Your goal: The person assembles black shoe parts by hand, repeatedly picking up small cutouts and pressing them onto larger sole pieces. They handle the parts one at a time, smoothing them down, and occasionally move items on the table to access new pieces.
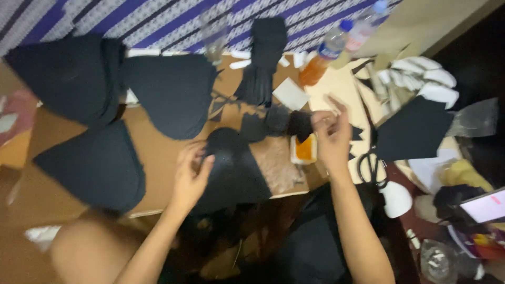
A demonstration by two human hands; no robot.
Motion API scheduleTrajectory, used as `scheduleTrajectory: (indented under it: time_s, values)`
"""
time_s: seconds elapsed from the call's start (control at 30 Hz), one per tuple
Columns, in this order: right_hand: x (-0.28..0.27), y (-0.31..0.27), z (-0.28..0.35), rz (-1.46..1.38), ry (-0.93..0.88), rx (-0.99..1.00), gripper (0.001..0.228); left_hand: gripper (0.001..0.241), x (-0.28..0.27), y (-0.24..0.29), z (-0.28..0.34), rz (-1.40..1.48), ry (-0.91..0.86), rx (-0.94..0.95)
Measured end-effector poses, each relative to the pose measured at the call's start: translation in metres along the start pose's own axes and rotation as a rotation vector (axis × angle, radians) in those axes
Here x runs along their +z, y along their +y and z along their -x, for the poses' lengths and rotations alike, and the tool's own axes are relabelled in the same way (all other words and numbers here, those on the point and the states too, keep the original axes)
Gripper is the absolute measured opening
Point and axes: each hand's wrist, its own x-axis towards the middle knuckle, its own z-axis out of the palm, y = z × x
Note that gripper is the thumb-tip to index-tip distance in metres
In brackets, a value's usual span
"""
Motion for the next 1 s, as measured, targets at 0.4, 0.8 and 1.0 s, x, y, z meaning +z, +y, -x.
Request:
scheduleTrajectory:
  time_s: [0.4,0.8,1.0]
  values:
    - [0.093,-0.005,0.115,-0.339,-0.433,0.508,0.058,0.021,0.030,-0.033,0.034,0.666,-0.220,-0.606]
    - [0.102,0.025,0.137,-0.073,-0.404,0.783,0.060,0.022,0.018,-0.019,0.027,0.217,-0.225,-0.713]
    - [0.115,0.027,0.121,-0.071,-0.346,0.750,0.060,0.020,0.026,-0.018,0.011,0.157,-0.204,-0.680]
